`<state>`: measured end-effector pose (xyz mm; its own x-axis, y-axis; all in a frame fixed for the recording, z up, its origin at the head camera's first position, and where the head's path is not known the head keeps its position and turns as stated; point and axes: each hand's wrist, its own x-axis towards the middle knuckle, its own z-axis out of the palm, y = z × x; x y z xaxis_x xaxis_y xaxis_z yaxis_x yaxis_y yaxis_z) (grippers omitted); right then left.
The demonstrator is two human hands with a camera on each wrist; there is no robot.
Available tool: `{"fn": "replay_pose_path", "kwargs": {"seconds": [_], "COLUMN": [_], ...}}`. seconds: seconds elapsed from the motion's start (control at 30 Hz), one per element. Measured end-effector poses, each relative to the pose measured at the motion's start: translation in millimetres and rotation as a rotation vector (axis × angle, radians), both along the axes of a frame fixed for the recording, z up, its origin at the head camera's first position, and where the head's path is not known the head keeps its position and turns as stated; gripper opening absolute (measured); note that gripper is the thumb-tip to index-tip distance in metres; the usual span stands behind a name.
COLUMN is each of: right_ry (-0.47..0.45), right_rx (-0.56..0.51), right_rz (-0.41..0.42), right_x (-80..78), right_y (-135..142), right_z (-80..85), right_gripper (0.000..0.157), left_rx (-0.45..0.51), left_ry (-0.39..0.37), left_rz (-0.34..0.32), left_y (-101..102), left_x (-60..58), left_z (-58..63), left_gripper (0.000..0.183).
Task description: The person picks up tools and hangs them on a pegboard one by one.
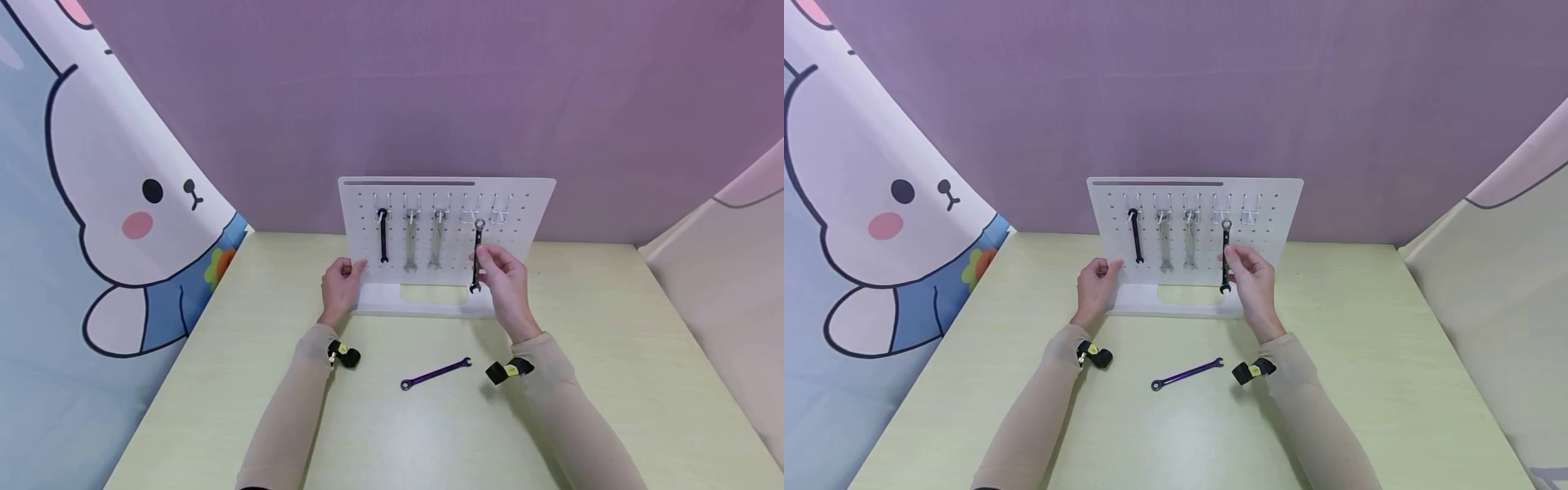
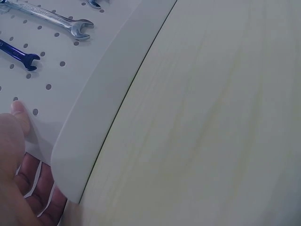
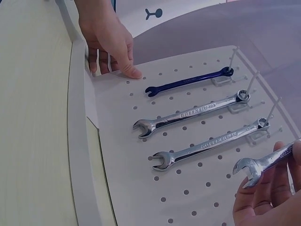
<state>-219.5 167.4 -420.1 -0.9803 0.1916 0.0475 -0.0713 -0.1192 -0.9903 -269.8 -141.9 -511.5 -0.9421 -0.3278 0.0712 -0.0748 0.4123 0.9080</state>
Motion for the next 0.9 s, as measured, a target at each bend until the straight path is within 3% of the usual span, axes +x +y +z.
{"fn": "replay_pose_path", "kwargs": {"seconds": [0.13,0.9], "right_ry": [-0.002,-0.057], "right_rx": [0.000,0.026], "right_rz": [0.001,0.036], "right_x": [-0.8,-16.2], "right_y": [-0.8,0.2], "right_z": [0.5,0.8], "right_gripper": [0.008,0.009], "left_rx": [0.005,-0.010], "left_ry": [-0.001,0.007], "left_rz": [-0.004,-0.001], "left_y": [-0.2,0.2], "left_x": [0.1,0.3], "left_z": [0.2,-0.1], "left_gripper": [0.043,0.041]}}
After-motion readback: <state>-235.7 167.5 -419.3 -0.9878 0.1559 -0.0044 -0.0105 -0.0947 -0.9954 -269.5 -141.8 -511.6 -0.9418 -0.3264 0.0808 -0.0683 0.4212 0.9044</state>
